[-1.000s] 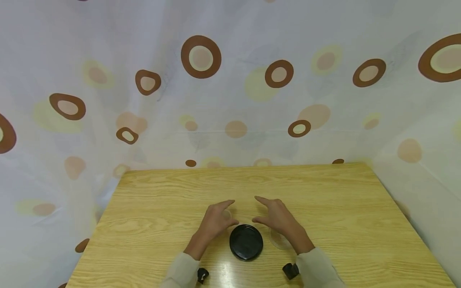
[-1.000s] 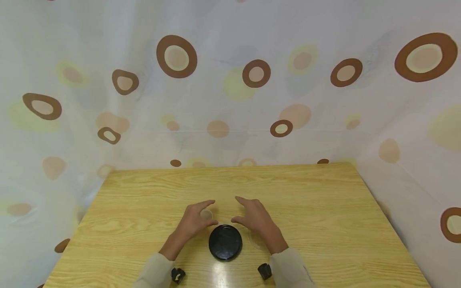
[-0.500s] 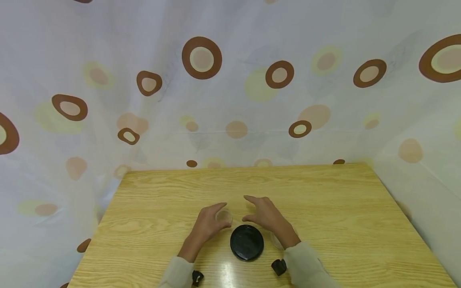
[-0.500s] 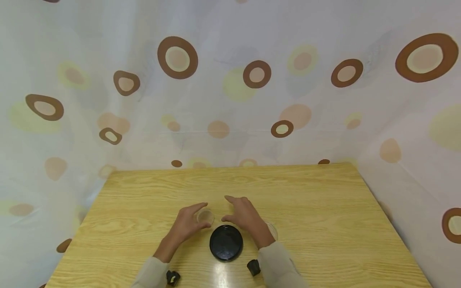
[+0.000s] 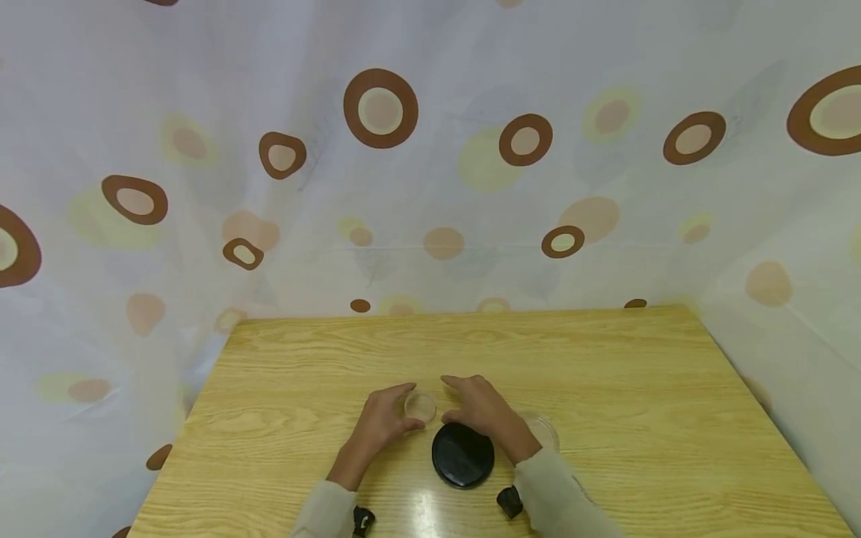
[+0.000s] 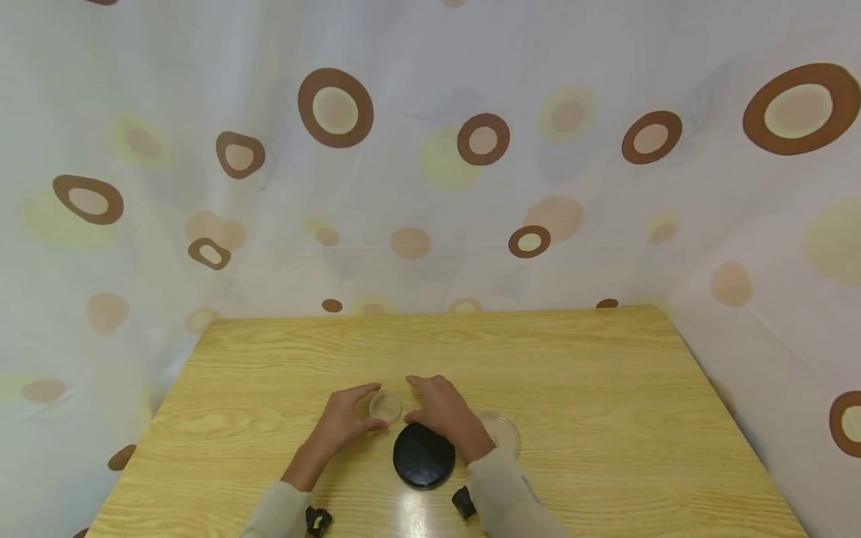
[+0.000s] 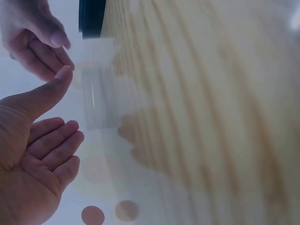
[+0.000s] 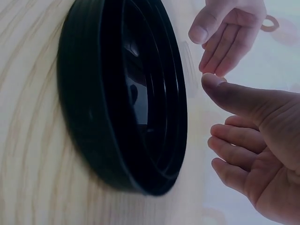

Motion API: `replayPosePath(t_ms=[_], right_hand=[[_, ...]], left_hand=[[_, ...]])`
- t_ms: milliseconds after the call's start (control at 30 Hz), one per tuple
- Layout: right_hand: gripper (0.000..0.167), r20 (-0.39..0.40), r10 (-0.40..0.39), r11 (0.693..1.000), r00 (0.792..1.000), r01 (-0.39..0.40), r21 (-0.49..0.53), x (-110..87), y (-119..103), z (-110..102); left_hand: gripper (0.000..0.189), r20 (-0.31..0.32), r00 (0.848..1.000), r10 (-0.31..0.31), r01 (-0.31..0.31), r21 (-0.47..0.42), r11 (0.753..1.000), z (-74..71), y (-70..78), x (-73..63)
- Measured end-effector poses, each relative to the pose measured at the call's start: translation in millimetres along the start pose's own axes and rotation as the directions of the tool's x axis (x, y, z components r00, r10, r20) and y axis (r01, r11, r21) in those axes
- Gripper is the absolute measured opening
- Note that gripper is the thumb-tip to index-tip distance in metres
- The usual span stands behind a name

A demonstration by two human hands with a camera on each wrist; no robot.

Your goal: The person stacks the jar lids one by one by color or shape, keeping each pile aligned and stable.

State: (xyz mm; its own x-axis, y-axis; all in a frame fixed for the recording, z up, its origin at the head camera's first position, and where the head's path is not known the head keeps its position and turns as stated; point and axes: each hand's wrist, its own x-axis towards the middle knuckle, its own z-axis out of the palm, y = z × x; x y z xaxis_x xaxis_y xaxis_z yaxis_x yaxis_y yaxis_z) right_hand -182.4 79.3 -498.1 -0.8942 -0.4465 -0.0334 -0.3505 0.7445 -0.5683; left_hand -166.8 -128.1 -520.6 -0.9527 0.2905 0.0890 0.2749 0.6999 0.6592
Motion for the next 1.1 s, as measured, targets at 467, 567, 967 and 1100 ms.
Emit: replayPosePath(t_ms=[467,567,967,1100], right_hand=[[0.057,-0.002,-0.035,0.999,0.999,0.035,-0.027,9.9,-9.0,12.4],[0.056,-0.020,-0.052,0.996,0.998,0.051,-0.072,11.5,-10.8,15.1],[0.036,-0.006,-0.043,0.982,0.999,0.041,-0.183,15.7,-18.4,18.4],[0.031,-0.005,-0.052,0.978,0.999,0.050,-0.202,16.6,-18.3,19.4]], left_hand=[[0.059,0.005,0.999,-0.052,0.052,0.070,0.996,-4.0,1.3,-0.9],[0.058,-0.002,0.999,-0.054,0.054,0.074,0.996,-4.2,1.8,-0.9],[0.052,-0.017,0.998,-0.059,0.060,0.088,0.994,-0.7,3.6,0.3],[0.052,-0.010,0.997,-0.073,0.073,0.085,0.994,0.8,5.4,0.3]])
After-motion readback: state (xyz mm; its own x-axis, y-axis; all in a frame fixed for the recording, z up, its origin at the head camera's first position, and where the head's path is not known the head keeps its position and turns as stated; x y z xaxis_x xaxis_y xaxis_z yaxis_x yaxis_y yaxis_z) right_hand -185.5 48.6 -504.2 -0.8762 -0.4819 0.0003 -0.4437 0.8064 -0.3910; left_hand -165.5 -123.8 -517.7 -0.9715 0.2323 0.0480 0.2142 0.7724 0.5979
